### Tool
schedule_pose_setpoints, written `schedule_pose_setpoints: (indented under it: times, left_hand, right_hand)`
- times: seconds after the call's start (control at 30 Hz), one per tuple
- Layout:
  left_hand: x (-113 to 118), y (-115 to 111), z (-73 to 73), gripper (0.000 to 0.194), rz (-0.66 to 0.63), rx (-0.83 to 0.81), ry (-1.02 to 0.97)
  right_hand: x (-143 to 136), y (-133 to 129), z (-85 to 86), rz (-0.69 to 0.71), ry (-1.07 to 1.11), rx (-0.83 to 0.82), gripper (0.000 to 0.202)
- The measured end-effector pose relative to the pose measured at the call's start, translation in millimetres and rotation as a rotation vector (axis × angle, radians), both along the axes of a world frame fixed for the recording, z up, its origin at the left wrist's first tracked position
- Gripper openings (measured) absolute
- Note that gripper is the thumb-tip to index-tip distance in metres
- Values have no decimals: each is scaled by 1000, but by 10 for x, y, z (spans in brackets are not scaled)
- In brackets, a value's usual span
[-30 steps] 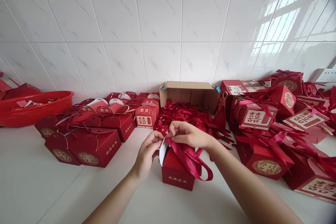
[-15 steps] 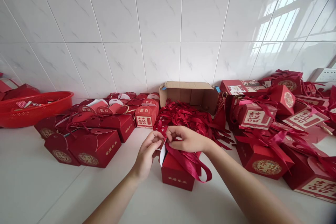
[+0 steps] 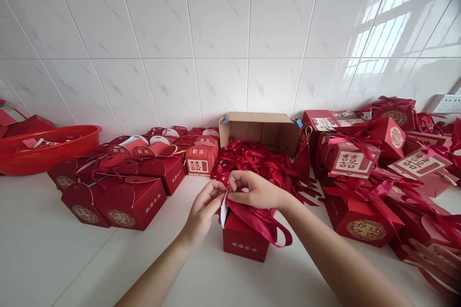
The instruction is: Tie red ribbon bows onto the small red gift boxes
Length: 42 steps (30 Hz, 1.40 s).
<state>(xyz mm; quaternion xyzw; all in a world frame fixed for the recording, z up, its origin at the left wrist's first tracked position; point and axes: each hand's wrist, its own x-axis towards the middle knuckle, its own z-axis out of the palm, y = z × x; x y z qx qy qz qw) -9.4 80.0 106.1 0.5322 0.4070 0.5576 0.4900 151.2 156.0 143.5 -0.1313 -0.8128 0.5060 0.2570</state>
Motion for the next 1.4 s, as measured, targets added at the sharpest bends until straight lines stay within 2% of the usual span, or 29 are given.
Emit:
schedule_pose_setpoints:
  times: [0.17,0.27,0.33,0.43,0.47,0.57,0.63,0.7,0.77,0.83,0.9,0.97,1.07,1.3,1.4]
  left_hand:
    - [14,-4,-14,18,-6,19,33]
    - [-9,21,0,22,33,-4,-5]
    - [-89,61,41,20,200,13,-103]
    - [-303,143,137,12,576,108,-327]
    - [-378,169,166,11,661,134,-384]
    - [-511,218,200,14,815,223,-433]
    - [-489,217,170,29,871,318,-302]
    - [-399,192,118,35,783,353,-32]
    - [-288,155,67,31,533,277,209]
    - [-198,126,31,33,253,182,316]
    - [-149,116,10,29,87,142,379]
    - [-134,115,1,22,40,147,451]
    - [-130,71,13,27,27,139,481]
    - [-106,-420,79,25,-97,-17,453]
    - [-119,-555,42,22,-59,0,544]
  right_hand:
    - [-17,-33,24,-34,-10,4,17]
    - [15,-29,57,-89,-26,94,18]
    - [75,-13,107,-170,-30,175,20]
    - [227,-7,248,-331,-8,262,23]
    - [290,-21,311,-383,-2,287,23]
    - [500,-126,521,-488,-44,347,23]
    - [636,-221,628,-499,-158,366,24]
    - [743,-302,658,-448,-338,341,28]
    - [800,-351,586,-363,-527,281,31]
    - [798,-372,420,-299,-640,219,32]
    - [757,-376,201,-310,-627,173,32]
    - [719,-379,-14,-353,-505,120,32]
    - [742,-397,-232,-357,-305,16,33]
    - [989,-486,-387,-236,-75,-219,25]
    - [958,-512,-466,-225,-15,-293,31]
